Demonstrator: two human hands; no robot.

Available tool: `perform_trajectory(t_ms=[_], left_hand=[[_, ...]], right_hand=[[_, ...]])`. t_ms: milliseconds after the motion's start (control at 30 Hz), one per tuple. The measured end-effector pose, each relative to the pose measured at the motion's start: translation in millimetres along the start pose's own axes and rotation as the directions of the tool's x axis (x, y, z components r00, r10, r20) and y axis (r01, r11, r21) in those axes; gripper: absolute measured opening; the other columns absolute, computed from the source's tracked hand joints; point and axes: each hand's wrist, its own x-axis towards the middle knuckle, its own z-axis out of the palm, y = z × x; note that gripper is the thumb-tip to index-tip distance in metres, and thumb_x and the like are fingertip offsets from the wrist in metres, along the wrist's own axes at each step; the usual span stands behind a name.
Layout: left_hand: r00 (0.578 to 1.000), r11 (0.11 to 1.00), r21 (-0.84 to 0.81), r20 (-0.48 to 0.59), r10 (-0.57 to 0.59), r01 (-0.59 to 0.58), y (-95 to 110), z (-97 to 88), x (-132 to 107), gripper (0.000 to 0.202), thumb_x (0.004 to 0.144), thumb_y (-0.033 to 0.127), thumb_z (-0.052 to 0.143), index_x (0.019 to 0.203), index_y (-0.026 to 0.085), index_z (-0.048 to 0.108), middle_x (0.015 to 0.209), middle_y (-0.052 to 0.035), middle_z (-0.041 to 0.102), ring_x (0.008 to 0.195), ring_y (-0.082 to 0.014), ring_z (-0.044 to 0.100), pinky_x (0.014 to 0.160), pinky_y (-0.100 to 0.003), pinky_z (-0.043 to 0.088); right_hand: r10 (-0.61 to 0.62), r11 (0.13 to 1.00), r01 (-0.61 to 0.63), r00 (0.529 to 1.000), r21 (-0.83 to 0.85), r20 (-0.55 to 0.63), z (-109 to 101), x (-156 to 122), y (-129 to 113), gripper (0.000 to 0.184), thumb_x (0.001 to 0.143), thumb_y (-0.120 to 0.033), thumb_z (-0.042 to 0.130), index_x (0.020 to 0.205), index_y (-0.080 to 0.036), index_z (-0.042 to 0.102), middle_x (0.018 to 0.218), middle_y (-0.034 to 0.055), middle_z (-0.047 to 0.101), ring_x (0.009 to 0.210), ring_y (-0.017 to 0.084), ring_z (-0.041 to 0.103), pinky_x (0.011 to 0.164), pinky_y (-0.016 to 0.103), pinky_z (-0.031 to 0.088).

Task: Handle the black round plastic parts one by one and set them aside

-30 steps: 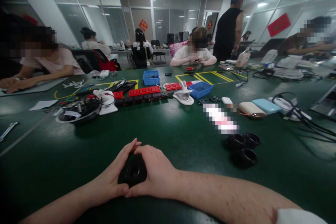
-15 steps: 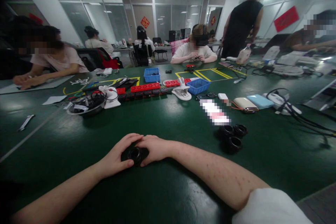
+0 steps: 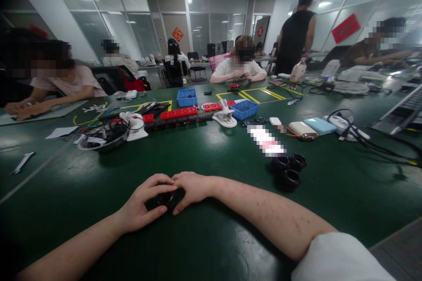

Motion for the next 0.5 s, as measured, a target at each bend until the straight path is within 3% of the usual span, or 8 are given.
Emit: perform_trajectory(t_ms=[200,367,500], left_hand=[[1.0,0.999,0.049,-0.012,0.003,-0.002,2.9,-1.3,-0.1,0.039,0.08,0.024,0.049,0.119,0.024,0.047,0.112,-0.0085,0.048,0.105,-0.0247,0.044,0.088,-0.04,0.04],[0.996,0.997,0.075,0.088,-0.003,-0.003,9.2,-5.1,0.8,0.038,0.082,0.023,0.044,0.12,0.026,0.047,0.117,-0.0078,0.048,0.109,-0.0251,0.043,0.092,-0.041,0.037],[0.994,0.994,0.108,0.106,-0.028,0.016,14.8,-17.0,-1.9,0.041,0.085,0.02,0.04,0.124,0.029,0.043,0.125,-0.0053,0.045,0.115,-0.0253,0.039,0.096,-0.042,0.036]], right_hand=[[0.008,1.0,-0.008,1.0,0.004,0.005,-1.6,1.2,0.1,0.051,0.062,-0.035,0.071,0.107,-0.015,0.056,0.106,0.0068,0.052,0.098,0.02,0.048,0.086,0.032,0.039],[-0.027,1.0,0.027,0.999,-0.01,0.019,-3.1,0.6,2.3,0.048,0.062,-0.034,0.072,0.102,-0.013,0.058,0.104,0.0075,0.053,0.098,0.021,0.049,0.088,0.033,0.037],[-0.044,0.999,0.045,0.999,-0.008,0.03,-4.1,-1.1,4.4,0.052,0.062,-0.034,0.071,0.107,-0.013,0.057,0.107,0.0082,0.053,0.1,0.021,0.048,0.089,0.033,0.037]])
